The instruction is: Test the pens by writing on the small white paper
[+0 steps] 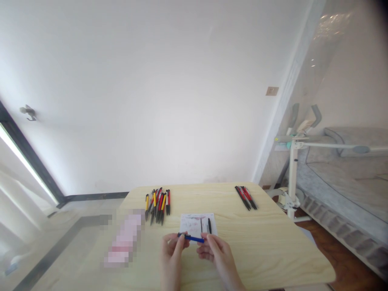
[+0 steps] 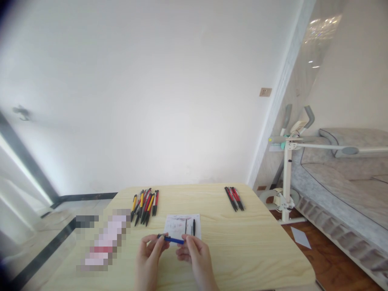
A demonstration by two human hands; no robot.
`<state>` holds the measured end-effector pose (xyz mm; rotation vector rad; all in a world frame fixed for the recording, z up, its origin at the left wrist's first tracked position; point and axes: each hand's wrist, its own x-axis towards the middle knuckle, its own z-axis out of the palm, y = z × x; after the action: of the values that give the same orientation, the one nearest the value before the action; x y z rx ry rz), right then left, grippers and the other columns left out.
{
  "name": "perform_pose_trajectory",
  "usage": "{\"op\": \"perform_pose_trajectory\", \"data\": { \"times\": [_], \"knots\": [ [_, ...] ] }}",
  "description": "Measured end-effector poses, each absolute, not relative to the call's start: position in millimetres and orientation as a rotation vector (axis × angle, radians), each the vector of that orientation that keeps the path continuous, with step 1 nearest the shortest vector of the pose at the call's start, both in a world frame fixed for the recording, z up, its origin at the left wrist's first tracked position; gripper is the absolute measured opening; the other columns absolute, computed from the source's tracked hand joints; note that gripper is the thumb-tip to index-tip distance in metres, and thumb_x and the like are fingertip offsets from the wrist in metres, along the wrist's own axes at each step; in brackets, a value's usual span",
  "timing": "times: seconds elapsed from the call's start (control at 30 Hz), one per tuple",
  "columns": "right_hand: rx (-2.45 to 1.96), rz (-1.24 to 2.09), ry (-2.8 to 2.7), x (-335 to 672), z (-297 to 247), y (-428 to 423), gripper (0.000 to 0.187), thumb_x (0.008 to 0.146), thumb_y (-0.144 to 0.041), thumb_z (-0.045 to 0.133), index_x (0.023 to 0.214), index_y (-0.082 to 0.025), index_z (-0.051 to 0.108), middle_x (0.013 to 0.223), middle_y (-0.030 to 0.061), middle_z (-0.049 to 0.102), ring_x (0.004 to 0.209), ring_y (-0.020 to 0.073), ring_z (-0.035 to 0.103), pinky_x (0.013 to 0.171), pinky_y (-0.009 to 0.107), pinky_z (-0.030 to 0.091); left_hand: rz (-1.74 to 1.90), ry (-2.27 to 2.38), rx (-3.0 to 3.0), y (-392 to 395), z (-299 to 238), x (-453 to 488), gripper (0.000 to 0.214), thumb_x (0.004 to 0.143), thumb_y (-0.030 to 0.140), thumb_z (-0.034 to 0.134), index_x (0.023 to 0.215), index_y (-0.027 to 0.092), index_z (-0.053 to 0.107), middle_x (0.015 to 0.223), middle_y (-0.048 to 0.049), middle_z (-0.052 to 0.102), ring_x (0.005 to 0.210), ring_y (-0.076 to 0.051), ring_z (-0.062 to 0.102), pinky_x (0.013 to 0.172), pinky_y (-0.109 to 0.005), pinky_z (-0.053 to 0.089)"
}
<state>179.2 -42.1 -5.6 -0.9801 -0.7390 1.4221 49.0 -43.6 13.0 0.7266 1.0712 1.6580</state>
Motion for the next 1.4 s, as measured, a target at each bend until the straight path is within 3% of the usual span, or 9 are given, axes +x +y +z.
{"op": "perform_pose_trajectory", "data": {
  "times": [0.3, 0.83, 1.4],
  "knots": [
    [-0.922, 1.531, -0.666, 183.0, -3.9, -43.8, 0.042, 0.072, -0.044, 0.064, 0.09, -0.006, 0.063, 0.077, 0.0147, 0.07, 0.066, 0.0217, 0.067, 0.061, 0.032, 0.052, 1.681, 1.131, 0.856, -39.9, 11.6, 50.2, 0.03, 0.059, 0.031, 0.073, 0.076, 0.017, 0.053, 0.073, -0.0042, 0.07, 0.064, -0.018, 0.066, 0.061, -0.029, 0.052],
    [-0.913, 1.57, -0.68, 186.3, -2.3, -45.2, 0.036, 0.074, -0.037, 0.063, 0.093, -0.006, 0.062, 0.083, 0.0161, 0.07, 0.07, 0.0229, 0.067, 0.067, 0.035, 0.051, 1.682, 1.17, 1.094, -36.1, 3.3, 47.4, 0.02, 0.069, 0.028, 0.067, 0.079, 0.017, 0.054, 0.074, -0.0044, 0.067, 0.069, -0.018, 0.065, 0.063, -0.029, 0.052],
    [-0.959, 1.544, -0.808, 186.3, 1.3, -45.9, 0.042, 0.063, -0.038, 0.072, 0.092, -0.008, 0.065, 0.083, 0.0133, 0.069, 0.065, 0.0207, 0.066, 0.064, 0.035, 0.053, 1.69, 1.191, 1.068, -37.8, 12.1, 44.7, 0.023, 0.066, 0.03, 0.069, 0.078, 0.016, 0.056, 0.073, -0.0046, 0.067, 0.068, -0.018, 0.065, 0.063, -0.029, 0.052]
  ]
}}
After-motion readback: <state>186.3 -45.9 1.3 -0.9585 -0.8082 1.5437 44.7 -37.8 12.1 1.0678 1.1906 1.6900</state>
